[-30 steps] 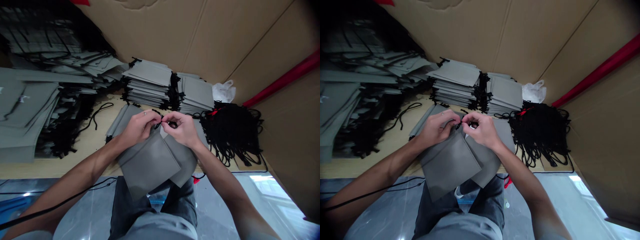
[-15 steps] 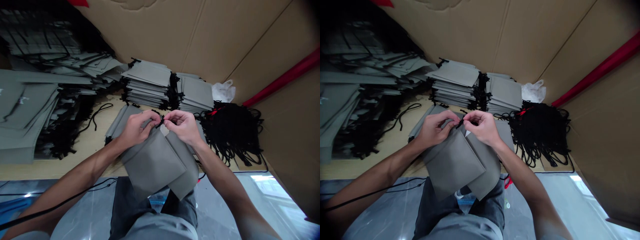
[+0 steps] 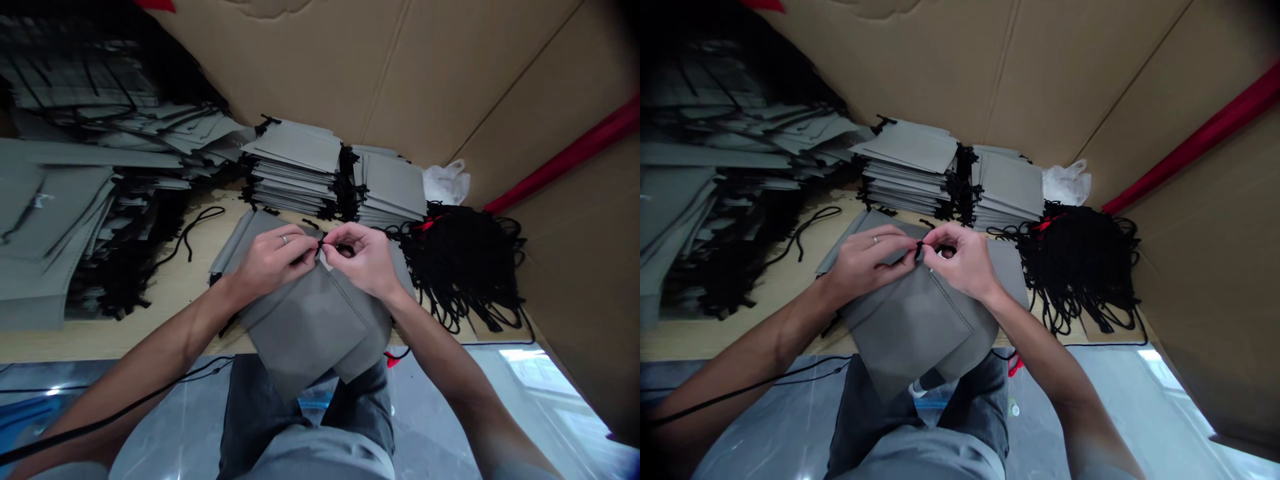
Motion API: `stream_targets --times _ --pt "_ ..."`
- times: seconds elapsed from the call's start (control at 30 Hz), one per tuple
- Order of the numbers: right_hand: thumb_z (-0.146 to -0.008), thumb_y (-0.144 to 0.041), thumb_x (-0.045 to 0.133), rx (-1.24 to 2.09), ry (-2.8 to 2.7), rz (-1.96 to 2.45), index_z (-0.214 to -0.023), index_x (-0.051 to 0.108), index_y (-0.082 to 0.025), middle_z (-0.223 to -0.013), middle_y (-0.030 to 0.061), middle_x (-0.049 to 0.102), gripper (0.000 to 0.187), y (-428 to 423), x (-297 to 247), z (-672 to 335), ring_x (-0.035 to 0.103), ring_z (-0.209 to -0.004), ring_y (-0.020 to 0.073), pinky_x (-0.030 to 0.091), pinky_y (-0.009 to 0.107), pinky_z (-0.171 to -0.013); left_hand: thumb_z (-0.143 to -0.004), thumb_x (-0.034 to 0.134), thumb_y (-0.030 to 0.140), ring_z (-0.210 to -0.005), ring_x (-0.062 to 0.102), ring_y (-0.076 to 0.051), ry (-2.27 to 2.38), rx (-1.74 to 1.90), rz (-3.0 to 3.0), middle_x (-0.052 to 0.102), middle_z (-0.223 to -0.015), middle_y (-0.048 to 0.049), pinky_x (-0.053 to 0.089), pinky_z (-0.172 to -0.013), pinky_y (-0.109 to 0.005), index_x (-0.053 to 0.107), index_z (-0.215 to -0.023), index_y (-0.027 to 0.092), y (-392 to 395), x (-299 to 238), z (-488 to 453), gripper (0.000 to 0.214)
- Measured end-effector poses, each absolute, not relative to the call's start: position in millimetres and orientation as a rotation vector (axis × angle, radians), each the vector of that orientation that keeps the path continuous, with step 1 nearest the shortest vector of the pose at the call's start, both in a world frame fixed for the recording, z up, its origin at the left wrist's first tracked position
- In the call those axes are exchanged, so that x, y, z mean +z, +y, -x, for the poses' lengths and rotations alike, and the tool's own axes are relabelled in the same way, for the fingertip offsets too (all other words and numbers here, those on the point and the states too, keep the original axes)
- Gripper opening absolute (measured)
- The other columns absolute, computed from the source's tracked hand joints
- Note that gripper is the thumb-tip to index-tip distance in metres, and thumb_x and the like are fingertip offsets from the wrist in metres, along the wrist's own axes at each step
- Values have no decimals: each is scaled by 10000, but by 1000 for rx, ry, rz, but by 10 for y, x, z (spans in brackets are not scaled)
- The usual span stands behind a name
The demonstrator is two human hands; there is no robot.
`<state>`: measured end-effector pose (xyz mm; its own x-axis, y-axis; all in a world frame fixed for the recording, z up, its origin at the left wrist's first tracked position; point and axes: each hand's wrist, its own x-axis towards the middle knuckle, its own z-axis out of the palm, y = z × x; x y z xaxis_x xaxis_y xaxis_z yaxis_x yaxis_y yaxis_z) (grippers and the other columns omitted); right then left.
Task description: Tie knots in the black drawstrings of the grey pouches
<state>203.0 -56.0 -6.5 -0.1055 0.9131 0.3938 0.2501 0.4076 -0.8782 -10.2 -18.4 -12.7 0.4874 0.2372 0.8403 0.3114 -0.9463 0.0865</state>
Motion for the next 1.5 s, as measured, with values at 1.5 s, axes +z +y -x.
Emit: stream_targets --times 1.5 --pt "-839 -462 924 1104 -1708 811 -991 792 -212 -952 45 798 321 -475 53 -2219 736 -834 169 633 314 -783 -1003 706 493 -580 480 -115 -971 -1320 3864 605 -668 -11 355 -522 -238 740 -872 153 -153 178 262 366"
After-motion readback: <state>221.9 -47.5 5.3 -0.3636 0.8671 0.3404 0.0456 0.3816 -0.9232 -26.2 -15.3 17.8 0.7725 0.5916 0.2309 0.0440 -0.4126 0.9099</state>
